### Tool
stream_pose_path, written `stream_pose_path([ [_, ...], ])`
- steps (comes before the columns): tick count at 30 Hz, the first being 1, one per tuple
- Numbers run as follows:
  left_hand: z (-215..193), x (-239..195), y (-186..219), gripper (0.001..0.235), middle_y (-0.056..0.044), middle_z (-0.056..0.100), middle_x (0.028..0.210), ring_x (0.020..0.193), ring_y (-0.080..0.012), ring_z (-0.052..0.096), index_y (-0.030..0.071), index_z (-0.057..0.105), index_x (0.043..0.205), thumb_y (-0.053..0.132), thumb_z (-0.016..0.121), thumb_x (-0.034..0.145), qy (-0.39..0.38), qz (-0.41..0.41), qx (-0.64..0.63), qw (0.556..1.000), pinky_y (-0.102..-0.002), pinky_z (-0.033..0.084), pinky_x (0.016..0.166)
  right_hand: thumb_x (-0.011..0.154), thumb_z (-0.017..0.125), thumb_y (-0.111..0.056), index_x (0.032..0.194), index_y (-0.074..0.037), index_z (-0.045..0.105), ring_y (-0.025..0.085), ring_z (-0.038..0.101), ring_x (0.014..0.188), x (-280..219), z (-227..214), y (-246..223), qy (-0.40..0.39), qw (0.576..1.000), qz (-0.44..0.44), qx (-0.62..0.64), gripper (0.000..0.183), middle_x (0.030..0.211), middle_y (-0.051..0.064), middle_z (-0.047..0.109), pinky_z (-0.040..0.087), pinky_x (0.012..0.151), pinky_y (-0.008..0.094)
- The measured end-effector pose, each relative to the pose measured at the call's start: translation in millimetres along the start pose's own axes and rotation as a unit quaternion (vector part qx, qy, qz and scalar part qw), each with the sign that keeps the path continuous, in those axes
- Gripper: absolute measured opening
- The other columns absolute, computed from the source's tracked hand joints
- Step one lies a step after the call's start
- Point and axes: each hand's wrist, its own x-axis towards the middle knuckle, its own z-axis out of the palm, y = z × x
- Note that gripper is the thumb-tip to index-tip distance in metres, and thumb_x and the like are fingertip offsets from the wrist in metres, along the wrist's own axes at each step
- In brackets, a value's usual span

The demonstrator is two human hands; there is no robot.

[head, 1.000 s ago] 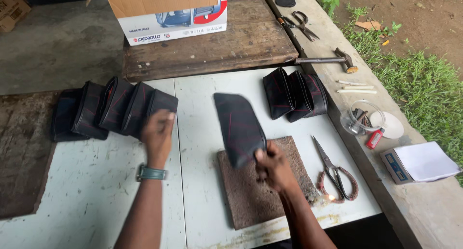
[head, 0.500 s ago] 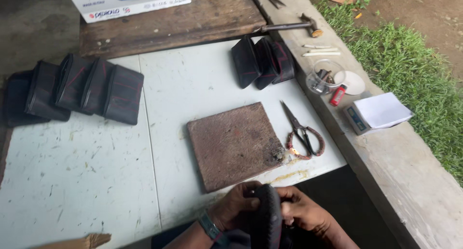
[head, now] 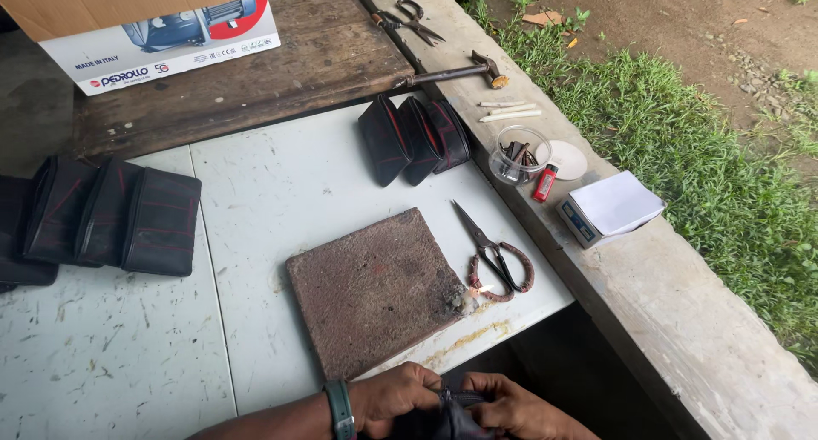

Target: The person hand-sews black pouches with red stitching on a white workbench. They repeatedly stitch the edges, turn the pouches inside out, and use a lighter to melt the thread ends. Finished pouches are stacked on the table.

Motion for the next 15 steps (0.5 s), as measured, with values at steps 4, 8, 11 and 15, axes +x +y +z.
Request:
stream_pose_path([
  [4, 18.7, 5.9, -13.9, 0.004, -0.006, 0.064, 0.068, 0.059, -0.0146, 0.057, 0.003, 0.069, 0.075, -0.001, 0.068, 0.076, 0.271, 0.084, 0.171, 0.943, -0.035, 0.046, 0.055, 0.082, 0.078, -0.004, 0.099, -0.006, 0.073, 0.002, 0.067, 0.077, 17.1, 13.2, 30.3, 0.211, 0.946, -0.118, -0.218, 0.018, 0.082, -0.003, 0.074, 0.056, 0.071, 0.023],
  [8, 47.6, -7.8, 1.4, 0.017, -0.007, 0.064, 0.069, 0.064, -0.0121, 0.064, 0.002, 0.062, 0.087, 0.011, 0.075, 0.080, 0.380, 0.229, 0.337, 0.831, -0.031, 0.050, 0.059, 0.083, 0.083, -0.007, 0.089, -0.003, 0.066, 0.006, 0.065, 0.076, 25.7, 25.6, 32.3, 0.388, 0.872, -0.116, -0.276, 0.019, 0.078, 0.001, 0.070, 0.055, 0.069, 0.027],
  [11, 64.4, -35.7, 5.3, 0.025, -0.003, 0.067, 0.077, 0.071, -0.0111, 0.067, 0.005, 0.058, 0.105, 0.010, 0.074, 0.086, 0.268, 0.294, 0.233, 0.887, -0.031, 0.053, 0.060, 0.081, 0.083, -0.001, 0.089, -0.001, 0.065, 0.007, 0.058, 0.082, 1.9, 27.9, 33.2, 0.324, 0.892, -0.262, -0.175, 0.020, 0.083, 0.003, 0.064, 0.052, 0.073, 0.026],
  [15, 78.5, -56.3, 22.6, 0.021, -0.003, 0.063, 0.062, 0.053, -0.0106, 0.064, 0.005, 0.055, 0.102, 0.005, 0.069, 0.085, 0.279, 0.273, 0.220, 0.894, -0.031, 0.050, 0.047, 0.075, 0.080, -0.002, 0.096, -0.005, 0.065, 0.009, 0.063, 0.080, -32.4, 23.4, 21.7, 0.203, 0.955, -0.214, 0.041, 0.026, 0.087, 0.002, 0.069, 0.053, 0.073, 0.026],
])
